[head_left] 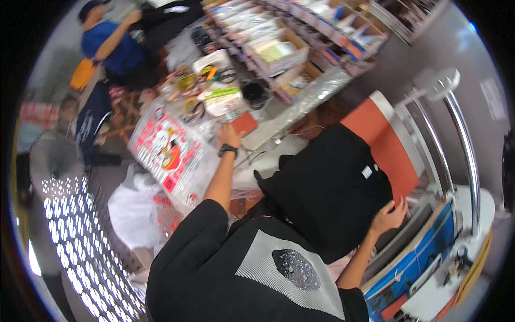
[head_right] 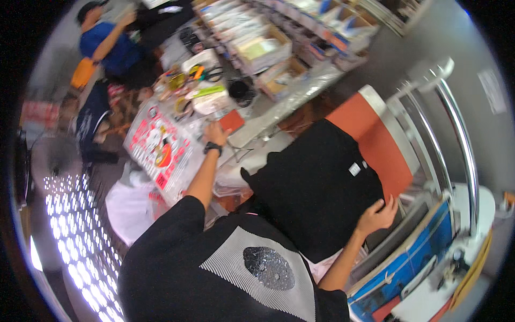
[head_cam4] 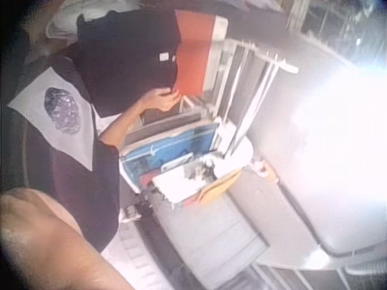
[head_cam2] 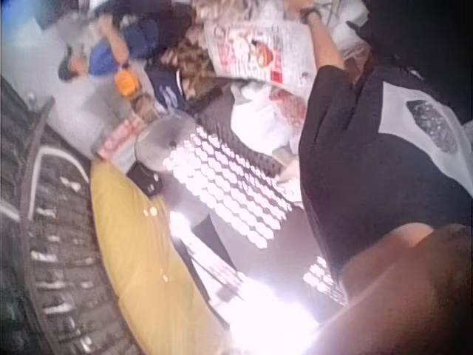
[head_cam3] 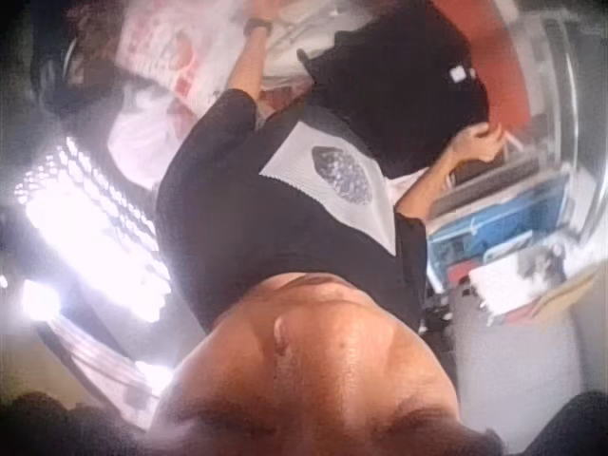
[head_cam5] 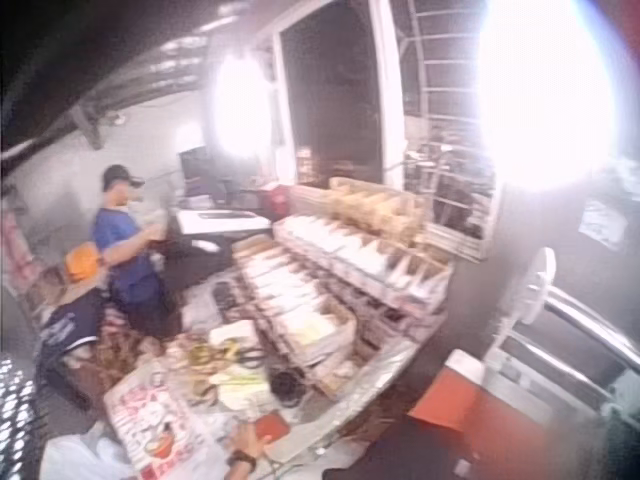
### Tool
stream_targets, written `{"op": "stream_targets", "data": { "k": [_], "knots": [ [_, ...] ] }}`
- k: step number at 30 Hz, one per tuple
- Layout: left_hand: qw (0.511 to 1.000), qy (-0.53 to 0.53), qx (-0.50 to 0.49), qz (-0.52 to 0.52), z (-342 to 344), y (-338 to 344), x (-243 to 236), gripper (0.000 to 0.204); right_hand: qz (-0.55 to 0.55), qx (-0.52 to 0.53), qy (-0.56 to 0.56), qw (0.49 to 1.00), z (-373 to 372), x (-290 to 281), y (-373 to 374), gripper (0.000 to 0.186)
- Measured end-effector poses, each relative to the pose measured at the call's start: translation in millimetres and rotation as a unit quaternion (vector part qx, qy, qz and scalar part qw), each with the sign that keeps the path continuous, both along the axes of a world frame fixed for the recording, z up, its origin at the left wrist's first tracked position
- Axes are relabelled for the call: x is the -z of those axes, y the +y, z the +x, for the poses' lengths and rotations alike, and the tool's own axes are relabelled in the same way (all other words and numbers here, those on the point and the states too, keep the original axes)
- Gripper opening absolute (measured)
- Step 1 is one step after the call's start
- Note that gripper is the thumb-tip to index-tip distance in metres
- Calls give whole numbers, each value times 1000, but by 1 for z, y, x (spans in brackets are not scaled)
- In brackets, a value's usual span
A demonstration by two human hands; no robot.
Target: The person handles printed t-shirts, moves them between tables, and aligns a black shirt on a heat press machine.
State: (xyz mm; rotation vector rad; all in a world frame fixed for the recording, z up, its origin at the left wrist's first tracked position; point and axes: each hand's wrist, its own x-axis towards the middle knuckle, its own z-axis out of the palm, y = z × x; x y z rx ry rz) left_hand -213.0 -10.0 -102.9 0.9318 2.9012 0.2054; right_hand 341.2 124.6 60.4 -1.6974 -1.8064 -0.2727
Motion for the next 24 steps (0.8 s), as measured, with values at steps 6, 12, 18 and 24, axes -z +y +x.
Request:
{"op": "stream_targets", "data": {
  "k": [6, 12, 18, 24],
  "knots": [
    [970, 27, 93, 225, -37, -41, 24, 52, -18, -89, 124, 988, -100, -53, -55, 30],
    [911, -155, 197, 326, 94, -4, -167, 16, -191, -368, 217, 884, -174, -66, -85, 43],
    [761, -411, 363, 347, 236, 91, -222, 15, -282, -348, 272, 851, -135, -62, -3, 45],
    [732, -226, 564, 307, 301, 227, -155, 36, -290, -191, 421, 838, -27, -2, 134, 36]
  ]
}}
